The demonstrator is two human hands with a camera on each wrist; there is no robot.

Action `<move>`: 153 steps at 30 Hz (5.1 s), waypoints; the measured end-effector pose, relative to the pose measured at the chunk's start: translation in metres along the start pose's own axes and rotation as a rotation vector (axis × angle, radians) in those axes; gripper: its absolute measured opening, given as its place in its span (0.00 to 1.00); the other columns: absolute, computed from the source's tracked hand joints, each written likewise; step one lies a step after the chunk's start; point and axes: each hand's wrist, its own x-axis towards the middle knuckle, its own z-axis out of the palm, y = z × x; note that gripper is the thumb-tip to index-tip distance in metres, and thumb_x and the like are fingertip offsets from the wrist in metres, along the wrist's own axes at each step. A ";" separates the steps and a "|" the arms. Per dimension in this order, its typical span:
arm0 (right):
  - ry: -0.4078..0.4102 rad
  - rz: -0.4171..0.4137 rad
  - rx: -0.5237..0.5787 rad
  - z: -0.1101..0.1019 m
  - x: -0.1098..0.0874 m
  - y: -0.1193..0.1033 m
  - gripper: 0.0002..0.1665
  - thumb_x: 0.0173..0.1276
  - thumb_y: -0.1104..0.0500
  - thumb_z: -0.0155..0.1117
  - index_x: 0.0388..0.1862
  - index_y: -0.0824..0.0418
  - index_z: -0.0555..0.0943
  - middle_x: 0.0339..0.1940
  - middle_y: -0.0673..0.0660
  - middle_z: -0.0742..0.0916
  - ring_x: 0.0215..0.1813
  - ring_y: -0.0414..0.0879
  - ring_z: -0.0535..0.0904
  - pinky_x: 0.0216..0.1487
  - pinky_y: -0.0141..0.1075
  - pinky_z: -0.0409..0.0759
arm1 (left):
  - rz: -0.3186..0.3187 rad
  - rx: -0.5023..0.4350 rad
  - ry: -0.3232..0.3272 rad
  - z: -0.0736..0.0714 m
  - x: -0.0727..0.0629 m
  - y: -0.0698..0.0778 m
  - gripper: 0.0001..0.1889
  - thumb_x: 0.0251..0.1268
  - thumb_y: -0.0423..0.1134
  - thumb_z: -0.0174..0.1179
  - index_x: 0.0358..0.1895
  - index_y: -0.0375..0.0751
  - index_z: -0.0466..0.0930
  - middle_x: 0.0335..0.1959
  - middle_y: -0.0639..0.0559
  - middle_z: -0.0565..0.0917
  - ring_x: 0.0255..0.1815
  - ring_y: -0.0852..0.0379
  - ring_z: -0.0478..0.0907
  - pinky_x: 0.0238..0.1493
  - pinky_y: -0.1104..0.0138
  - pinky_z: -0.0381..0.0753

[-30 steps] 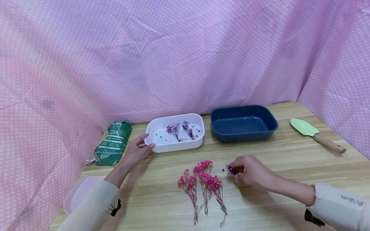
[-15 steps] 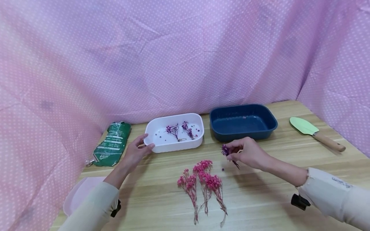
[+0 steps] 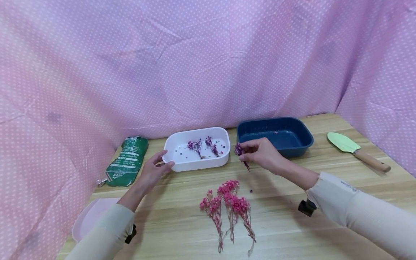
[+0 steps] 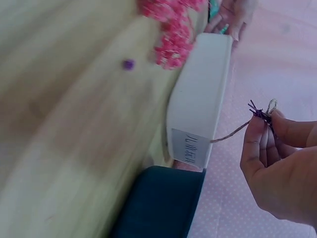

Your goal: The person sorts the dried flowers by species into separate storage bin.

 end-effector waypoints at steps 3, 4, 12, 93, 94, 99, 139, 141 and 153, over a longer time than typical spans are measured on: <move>0.009 -0.004 0.048 0.004 0.013 -0.005 0.24 0.61 0.64 0.70 0.56 0.68 0.80 0.43 0.63 0.85 0.40 0.45 0.79 0.39 0.30 0.81 | 0.004 -0.010 -0.003 0.000 0.001 -0.001 0.39 0.64 0.44 0.63 0.75 0.46 0.55 0.68 0.38 0.63 0.66 0.43 0.67 0.55 0.67 0.78; 0.015 -0.002 0.066 0.005 0.018 -0.007 0.24 0.61 0.65 0.70 0.57 0.68 0.80 0.44 0.63 0.85 0.40 0.45 0.79 0.39 0.30 0.81 | 0.004 -0.009 -0.003 -0.001 0.001 -0.002 0.39 0.64 0.44 0.63 0.75 0.46 0.55 0.68 0.38 0.63 0.66 0.43 0.67 0.55 0.67 0.78; 0.056 0.048 0.256 0.018 0.055 -0.016 0.25 0.60 0.69 0.68 0.58 0.70 0.78 0.45 0.65 0.84 0.38 0.42 0.81 0.43 0.36 0.85 | 0.005 0.004 -0.002 0.000 0.001 -0.001 0.39 0.63 0.45 0.64 0.75 0.46 0.56 0.67 0.39 0.64 0.65 0.44 0.68 0.54 0.68 0.79; 0.059 0.190 0.030 -0.140 -0.083 0.075 0.25 0.71 0.58 0.60 0.57 0.76 0.73 0.36 0.41 0.86 0.38 0.40 0.83 0.40 0.37 0.86 | -0.004 -0.168 -0.007 0.004 -0.002 -0.002 0.40 0.66 0.44 0.62 0.77 0.47 0.50 0.71 0.36 0.58 0.63 0.45 0.68 0.60 0.63 0.75; 0.065 0.194 0.029 -0.142 -0.083 0.077 0.23 0.71 0.58 0.60 0.56 0.76 0.73 0.36 0.41 0.86 0.38 0.40 0.83 0.40 0.37 0.86 | -0.005 -0.180 0.002 0.005 -0.004 -0.001 0.40 0.66 0.44 0.62 0.77 0.47 0.50 0.71 0.37 0.58 0.63 0.45 0.68 0.61 0.61 0.74; 0.082 0.220 -0.002 -0.155 -0.084 0.084 0.22 0.73 0.57 0.58 0.55 0.74 0.73 0.34 0.40 0.85 0.37 0.37 0.83 0.40 0.36 0.85 | -0.059 -0.216 0.119 0.011 -0.018 0.004 0.40 0.68 0.43 0.60 0.76 0.41 0.47 0.71 0.35 0.55 0.64 0.42 0.68 0.63 0.58 0.73; 0.163 0.147 -0.161 -0.192 -0.039 0.109 0.35 0.73 0.50 0.56 0.70 0.69 0.61 0.43 0.42 0.80 0.37 0.27 0.79 0.40 0.20 0.78 | -0.252 -0.281 -0.115 0.068 -0.116 0.016 0.28 0.66 0.41 0.61 0.63 0.30 0.65 0.47 0.31 0.79 0.38 0.46 0.83 0.41 0.56 0.86; 0.164 0.138 -0.128 -0.192 -0.032 0.110 0.36 0.73 0.51 0.57 0.71 0.69 0.61 0.43 0.42 0.79 0.37 0.26 0.79 0.41 0.20 0.79 | -0.258 -0.274 -0.125 0.067 -0.117 0.016 0.27 0.66 0.42 0.61 0.62 0.30 0.66 0.47 0.32 0.80 0.37 0.47 0.83 0.41 0.57 0.86; 0.036 0.146 -0.246 -0.179 -0.019 0.113 0.39 0.72 0.51 0.59 0.71 0.73 0.60 0.63 0.77 0.72 0.40 0.19 0.71 0.41 0.18 0.72 | -0.309 -0.218 -0.260 0.070 -0.129 0.016 0.24 0.69 0.46 0.58 0.58 0.30 0.69 0.41 0.37 0.81 0.32 0.52 0.83 0.35 0.59 0.87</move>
